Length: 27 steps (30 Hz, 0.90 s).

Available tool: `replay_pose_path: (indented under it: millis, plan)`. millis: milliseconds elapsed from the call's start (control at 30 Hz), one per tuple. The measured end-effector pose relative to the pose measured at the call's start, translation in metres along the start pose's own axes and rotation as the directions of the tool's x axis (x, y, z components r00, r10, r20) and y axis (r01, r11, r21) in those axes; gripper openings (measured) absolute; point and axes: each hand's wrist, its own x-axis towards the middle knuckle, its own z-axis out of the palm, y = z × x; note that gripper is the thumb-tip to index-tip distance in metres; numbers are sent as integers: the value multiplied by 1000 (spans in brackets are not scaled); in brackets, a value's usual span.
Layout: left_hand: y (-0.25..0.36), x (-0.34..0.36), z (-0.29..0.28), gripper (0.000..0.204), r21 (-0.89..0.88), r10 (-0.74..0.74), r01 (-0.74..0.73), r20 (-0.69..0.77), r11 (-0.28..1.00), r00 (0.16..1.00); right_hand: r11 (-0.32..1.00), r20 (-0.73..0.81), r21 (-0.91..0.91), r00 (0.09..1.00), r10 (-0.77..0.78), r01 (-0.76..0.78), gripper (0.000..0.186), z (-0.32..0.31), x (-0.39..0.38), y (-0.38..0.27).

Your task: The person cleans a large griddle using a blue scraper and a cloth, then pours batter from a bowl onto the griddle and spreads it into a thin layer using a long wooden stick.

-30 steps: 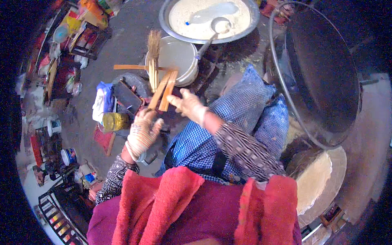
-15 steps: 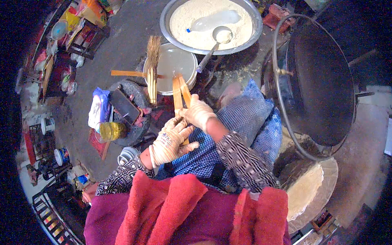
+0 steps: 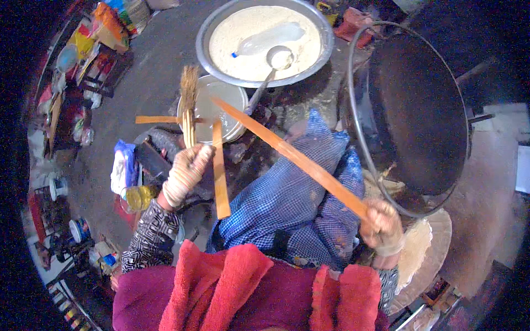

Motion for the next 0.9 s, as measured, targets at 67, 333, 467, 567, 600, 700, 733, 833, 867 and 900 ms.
replay_pose_path:
  millis: [67,333,467,567,600,700,733,833,867,900]
  plan:
    - [-18,37,5,36,-134,37,-39,-19,990,999,988,119,97,987,105,-117,47,-43,-16,34]
    - [9,180,84,47,-588,-164,496,525,639,835,975,11,-219,999,48,-45,34,62,31,67]
    - [-26,253,110,18,-669,-40,379,462,640,886,990,-349,-101,928,-132,103,22,66,15,59]
    - [-9,229,125,15,-407,-4,180,398,895,918,970,-579,-18,788,-207,242,18,35,-16,66]
    - [9,215,119,23,-389,-10,170,382,905,924,952,-610,-52,745,-270,303,17,28,-22,69]
    - [22,222,113,50,-289,-11,132,386,948,922,875,-597,116,737,-317,470,15,15,-24,88]
    - [27,241,121,51,-218,32,52,367,975,930,874,-622,130,726,-295,468,14,20,-22,89]
    - [46,302,137,55,177,23,-68,244,982,969,902,-657,98,708,-258,420,15,51,5,78]
    - [67,314,146,51,286,-12,-76,296,955,955,903,-650,131,723,-233,409,17,52,9,82]
    - [48,346,146,50,473,89,-200,247,858,965,905,-614,160,758,-220,393,19,57,12,81]
